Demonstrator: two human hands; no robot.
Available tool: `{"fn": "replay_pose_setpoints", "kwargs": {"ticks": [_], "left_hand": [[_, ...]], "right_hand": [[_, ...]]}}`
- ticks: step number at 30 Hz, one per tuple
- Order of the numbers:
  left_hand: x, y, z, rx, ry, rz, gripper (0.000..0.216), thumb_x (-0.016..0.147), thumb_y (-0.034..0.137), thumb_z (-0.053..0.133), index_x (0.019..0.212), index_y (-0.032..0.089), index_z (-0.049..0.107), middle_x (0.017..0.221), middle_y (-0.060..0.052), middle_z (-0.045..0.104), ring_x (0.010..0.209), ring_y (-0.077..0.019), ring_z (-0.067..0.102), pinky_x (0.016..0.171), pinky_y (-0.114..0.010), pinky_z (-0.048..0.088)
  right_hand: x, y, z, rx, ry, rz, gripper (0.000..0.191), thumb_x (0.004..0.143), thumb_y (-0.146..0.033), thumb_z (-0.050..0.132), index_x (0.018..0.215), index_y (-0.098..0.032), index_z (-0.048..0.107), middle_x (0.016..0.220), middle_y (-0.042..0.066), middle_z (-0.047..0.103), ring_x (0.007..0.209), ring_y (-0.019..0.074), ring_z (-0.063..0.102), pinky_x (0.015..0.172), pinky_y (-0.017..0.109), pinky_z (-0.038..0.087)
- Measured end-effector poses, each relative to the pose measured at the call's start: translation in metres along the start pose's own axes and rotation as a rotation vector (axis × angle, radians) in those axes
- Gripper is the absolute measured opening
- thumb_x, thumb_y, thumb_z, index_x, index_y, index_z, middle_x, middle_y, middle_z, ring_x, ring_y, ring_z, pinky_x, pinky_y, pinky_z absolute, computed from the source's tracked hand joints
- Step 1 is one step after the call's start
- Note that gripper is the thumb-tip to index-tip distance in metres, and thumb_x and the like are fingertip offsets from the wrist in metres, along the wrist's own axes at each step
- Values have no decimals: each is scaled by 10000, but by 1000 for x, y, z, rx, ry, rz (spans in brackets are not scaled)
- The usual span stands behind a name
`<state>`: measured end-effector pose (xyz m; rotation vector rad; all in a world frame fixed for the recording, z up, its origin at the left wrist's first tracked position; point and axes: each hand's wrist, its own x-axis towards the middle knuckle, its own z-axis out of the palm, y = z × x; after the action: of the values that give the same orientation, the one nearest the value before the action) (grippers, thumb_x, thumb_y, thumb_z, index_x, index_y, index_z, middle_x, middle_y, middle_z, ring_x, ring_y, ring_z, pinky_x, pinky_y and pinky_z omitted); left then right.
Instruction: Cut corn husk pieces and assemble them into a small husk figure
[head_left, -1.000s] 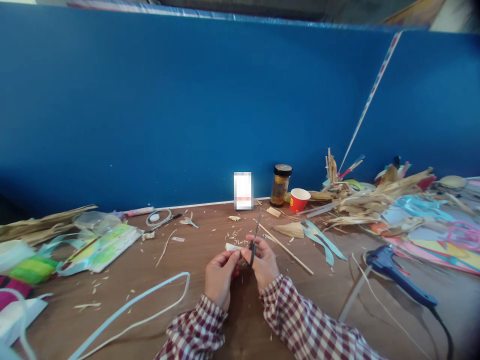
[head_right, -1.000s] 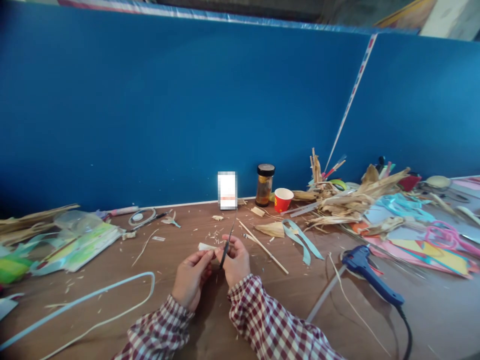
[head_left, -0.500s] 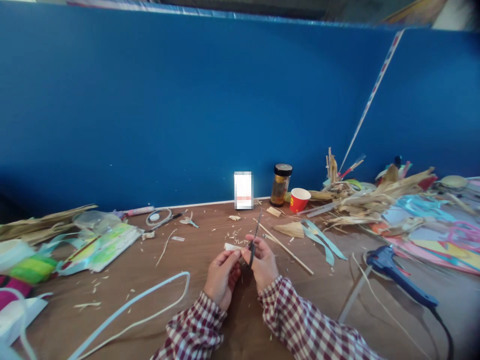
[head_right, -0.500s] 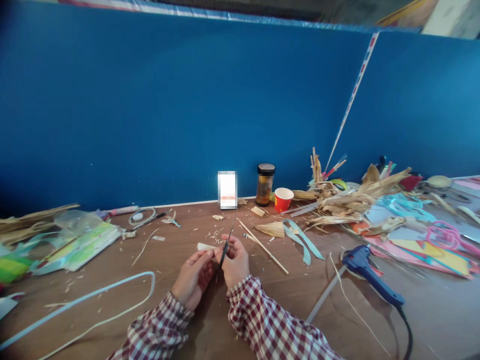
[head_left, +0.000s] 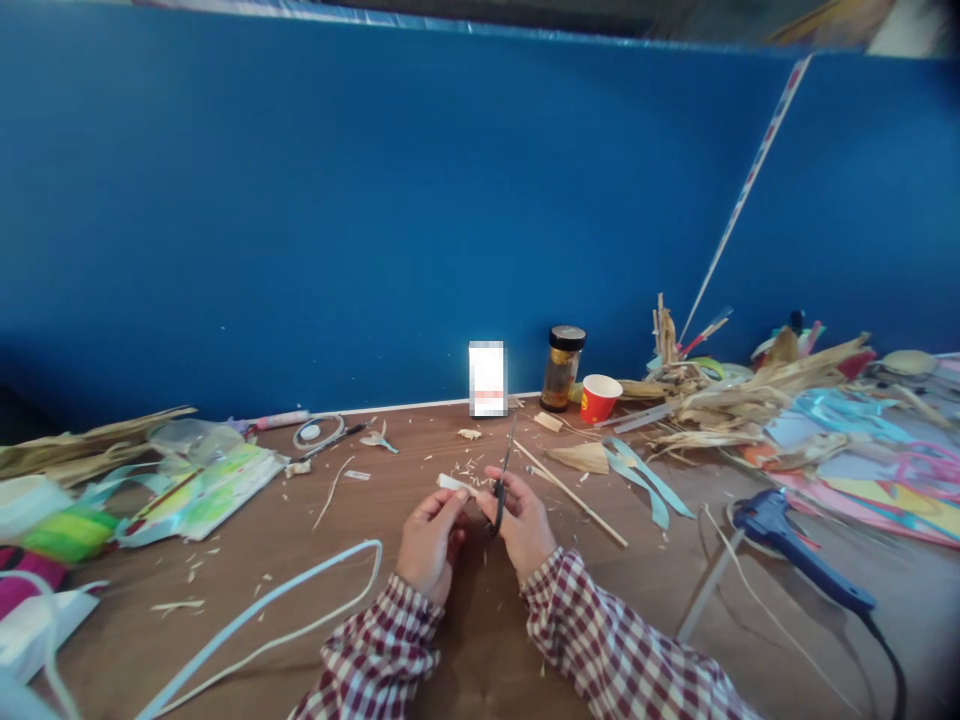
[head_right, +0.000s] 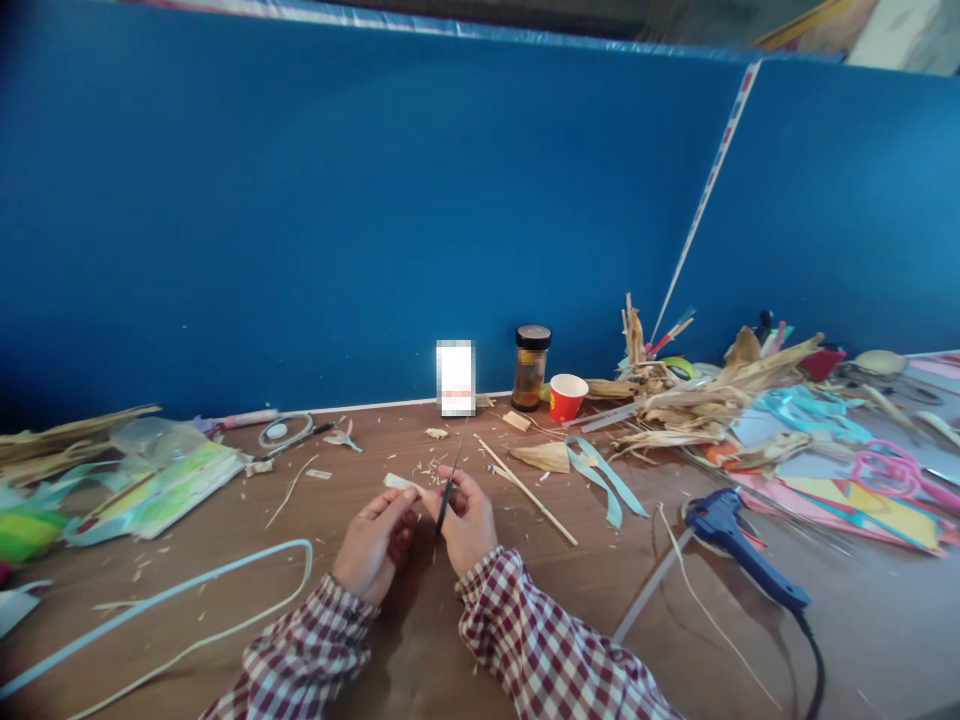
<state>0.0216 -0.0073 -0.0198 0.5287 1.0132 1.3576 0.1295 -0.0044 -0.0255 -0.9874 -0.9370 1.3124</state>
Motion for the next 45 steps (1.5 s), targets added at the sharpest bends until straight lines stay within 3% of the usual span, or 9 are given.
{"fn": "replay_pose_setpoints", "kwargs": {"ticks": [6, 13, 26, 45], "left_hand": [[9, 24, -14, 35, 76, 3, 140, 620, 206, 693, 714, 123, 632, 667, -7, 613, 457, -19, 462, 356, -96, 331], [13, 26, -18, -42, 75, 4, 171, 603, 196, 702, 732, 114, 624, 687, -13, 626, 468, -20, 483, 370, -101, 339], [10, 24, -14, 2, 79, -37, 45, 657, 153, 634, 689, 139, 606, 664, -5, 604, 439, -31, 458, 369, -116, 338], [13, 20, -17, 29, 79, -52, 23, 660, 143, 627, 678, 142, 614, 671, -19, 615, 440, -39, 464, 369, -118, 341]], "right_hand": [[-1, -6, -8, -212, -247, 50, 384, 650, -353, 658, 951, -143, 544, 568, -51, 464, 496, 62, 378, 448, 188, 293], [-6, -11, -10, -390, -484, 139, 373, 661, -413, 639, 899, -135, 568, 600, -31, 493, 513, 68, 409, 469, 190, 327], [-3, -5, -18, -407, -573, 104, 351, 685, -417, 614, 937, -172, 617, 550, -39, 470, 475, 67, 371, 423, 166, 291], [-1, -1, -19, -371, -562, 127, 346, 671, -429, 621, 900, -169, 623, 521, -42, 493, 463, 76, 401, 439, 181, 307]]}}
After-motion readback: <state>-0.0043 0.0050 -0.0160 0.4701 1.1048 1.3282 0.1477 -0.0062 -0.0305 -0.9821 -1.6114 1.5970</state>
